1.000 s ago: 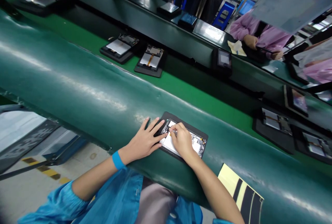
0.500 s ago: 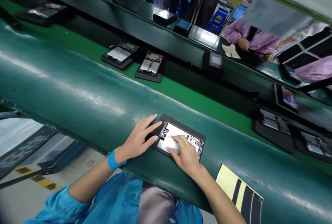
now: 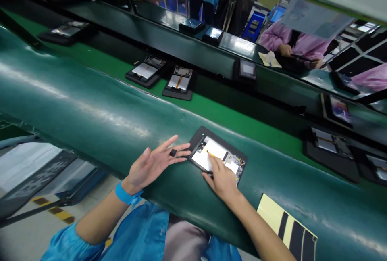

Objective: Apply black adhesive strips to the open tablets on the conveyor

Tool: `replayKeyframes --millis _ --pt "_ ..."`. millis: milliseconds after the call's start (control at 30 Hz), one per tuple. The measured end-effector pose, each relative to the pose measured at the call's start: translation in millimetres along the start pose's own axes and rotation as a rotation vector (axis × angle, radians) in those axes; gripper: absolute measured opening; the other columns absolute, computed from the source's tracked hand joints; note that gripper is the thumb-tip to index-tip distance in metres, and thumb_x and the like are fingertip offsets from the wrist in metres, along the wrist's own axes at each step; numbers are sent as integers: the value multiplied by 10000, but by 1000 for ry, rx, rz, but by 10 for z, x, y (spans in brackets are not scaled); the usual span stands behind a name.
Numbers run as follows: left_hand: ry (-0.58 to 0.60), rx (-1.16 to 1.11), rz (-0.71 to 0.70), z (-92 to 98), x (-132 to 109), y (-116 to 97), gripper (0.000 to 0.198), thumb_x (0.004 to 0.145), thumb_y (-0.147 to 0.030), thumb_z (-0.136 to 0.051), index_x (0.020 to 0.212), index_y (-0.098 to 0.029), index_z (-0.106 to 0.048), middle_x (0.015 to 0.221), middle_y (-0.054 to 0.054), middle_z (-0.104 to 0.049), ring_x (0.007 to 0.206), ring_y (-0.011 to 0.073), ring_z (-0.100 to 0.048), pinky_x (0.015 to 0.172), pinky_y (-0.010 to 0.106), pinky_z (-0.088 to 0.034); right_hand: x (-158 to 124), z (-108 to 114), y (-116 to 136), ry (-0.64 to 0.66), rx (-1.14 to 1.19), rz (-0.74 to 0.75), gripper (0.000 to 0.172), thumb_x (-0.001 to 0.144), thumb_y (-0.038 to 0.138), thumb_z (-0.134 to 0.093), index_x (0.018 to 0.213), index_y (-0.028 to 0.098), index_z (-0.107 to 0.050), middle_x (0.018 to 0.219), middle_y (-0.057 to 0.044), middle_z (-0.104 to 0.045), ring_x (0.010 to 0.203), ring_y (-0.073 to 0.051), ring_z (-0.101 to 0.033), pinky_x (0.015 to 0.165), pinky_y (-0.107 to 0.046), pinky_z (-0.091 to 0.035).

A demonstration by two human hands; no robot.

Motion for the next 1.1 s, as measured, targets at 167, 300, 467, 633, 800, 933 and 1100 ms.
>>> replayKeyframes --millis 167,300,467,633,800,933,1100 --pt "37 286 -50 -72 -57 -70 736 972 -738 -339 1586 -333 -329 1571 119 -470 1402 377 -475 1159 603 -283 464 283 -840 -148 -159 -395 641 930 453 -598 1482 166 -448 1261 -169 -632 924 -292 -686 562 -326 -530" --pt "92 702 -127 -184 -126 -167 804 982 -727 -331 1636 -303 -135 1589 130 -442 1463 353 -394 1199 555 -231 625 608 -898 -388 -4 -428 534 945 412 -564 1418 169 -511 1108 -102 -685 726 -186 -629 591 -303 -501" --pt "150 1012 -212 -334 -143 -258 825 1000 -708 -271 1636 -284 37 1609 143 -404 1465 332 -396 1177 525 -304 579 862 -117 -472 430 -68 444 968 276 -604 1400 223 -518 926 -7 -697 490 -79 -411 507 -227 -450" --pt "213 1250 -260 -417 -128 -219 829 1019 -673 -242 1630 -223 93 1624 178 -364 1502 332 -343 1235 573 -171 550 1043 554 -353 582 272 558 973 175 -610 1494 266 -433 1004 -29 -745 497 -71 -515 526 -207 -502" --pt "245 1320 -352 -463 -144 -177 818 1033 -625 -272 1630 -198 89 1648 184 -308 1509 329 -334 1250 567 -140 589 1090 762 -326 571 438 613 986 179 -596 1551 249 -369 1076 -69 -767 790 -142 -741 724 -255 -607" --pt "243 1330 -349 -471 -139 -153 822 1037 -613 -273 1629 -165 79 1645 207 -298 1517 337 -315 1248 568 -157 590 1017 783 -314 551 468 632 992 190 -587 1570 237 -336 1104 -77 -769 964 -169 -758 802 -268 -615" --pt "242 1319 -321 -478 -132 -142 852 1034 -617 -290 1624 -141 99 1626 240 -320 1502 350 -344 1243 575 -182 576 949 785 -312 549 474 657 986 173 -597 1578 222 -317 1101 -81 -767 1033 -178 -745 829 -276 -614"
Point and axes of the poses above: each hand's wrist, its own x-axis towards the middle knuckle, its own z-axis out of the back of the hand, y = z × x, the point moved 8 cm from there along x, towards the middle knuckle
